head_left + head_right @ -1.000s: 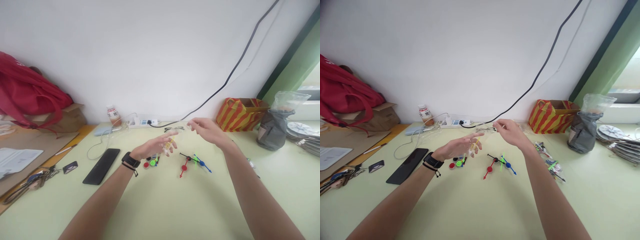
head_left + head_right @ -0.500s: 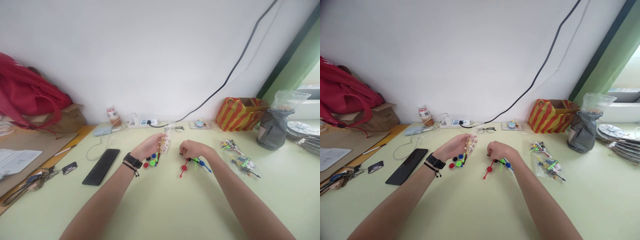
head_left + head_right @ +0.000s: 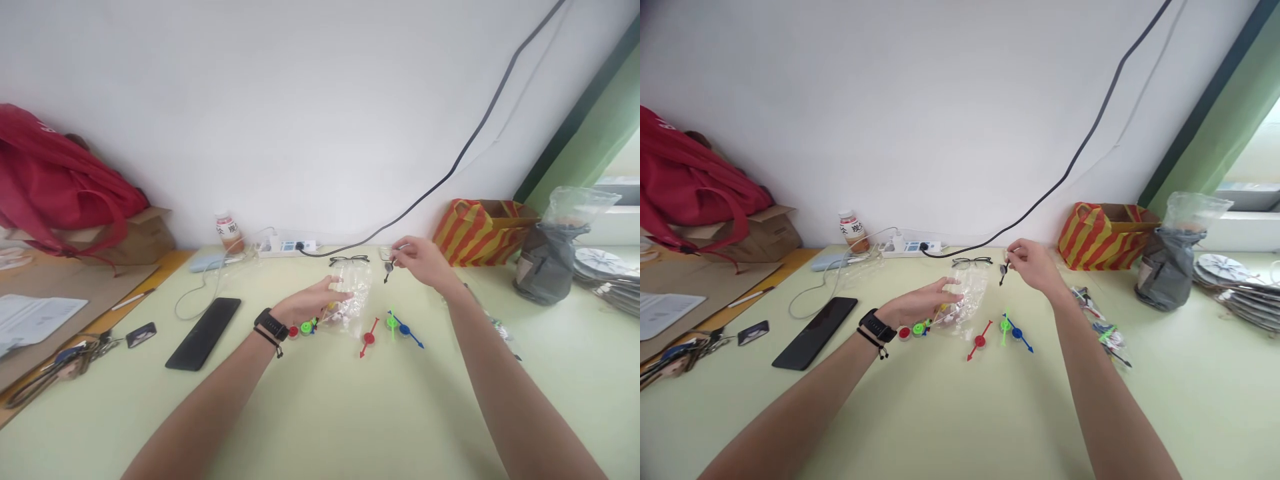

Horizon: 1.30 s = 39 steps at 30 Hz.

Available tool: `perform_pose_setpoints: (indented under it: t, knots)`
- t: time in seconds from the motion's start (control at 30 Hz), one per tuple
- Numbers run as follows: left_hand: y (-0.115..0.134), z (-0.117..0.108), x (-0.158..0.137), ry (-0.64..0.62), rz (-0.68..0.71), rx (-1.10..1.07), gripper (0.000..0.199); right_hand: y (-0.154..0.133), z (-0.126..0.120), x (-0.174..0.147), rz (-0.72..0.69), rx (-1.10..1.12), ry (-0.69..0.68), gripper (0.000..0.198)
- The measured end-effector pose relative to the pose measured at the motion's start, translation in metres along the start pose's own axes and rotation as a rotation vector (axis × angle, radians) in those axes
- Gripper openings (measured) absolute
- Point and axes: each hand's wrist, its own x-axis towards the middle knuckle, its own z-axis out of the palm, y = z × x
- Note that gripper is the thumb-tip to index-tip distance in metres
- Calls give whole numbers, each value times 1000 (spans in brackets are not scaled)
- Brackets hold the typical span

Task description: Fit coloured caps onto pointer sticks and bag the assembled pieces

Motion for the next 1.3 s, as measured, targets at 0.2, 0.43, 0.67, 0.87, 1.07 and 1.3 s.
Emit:
perform_pose_setpoints:
  t: [0.2,0.43,0.67,0.87,1.07,1.3]
  knots:
    - [1,10,1,67,321,164,98,-20,-6,-3,-140,295,260,35]
    - [-22,12,18,167,471,375,90,-54,-1,-20,-204,297,307,35]
    - [-24,20,14,193,479,603,32,-58,13,-23,-290,85,250,21]
    - [-21,26,10,243,456,678,44,-60,27,-28,-401,-222,211,10]
    - [-19,27,12,276,432,714,51,-60,31,-29,-416,-333,174,15]
    - [-22,27,12,306,429,728,52,-58,29,-27,-356,-405,78,16]
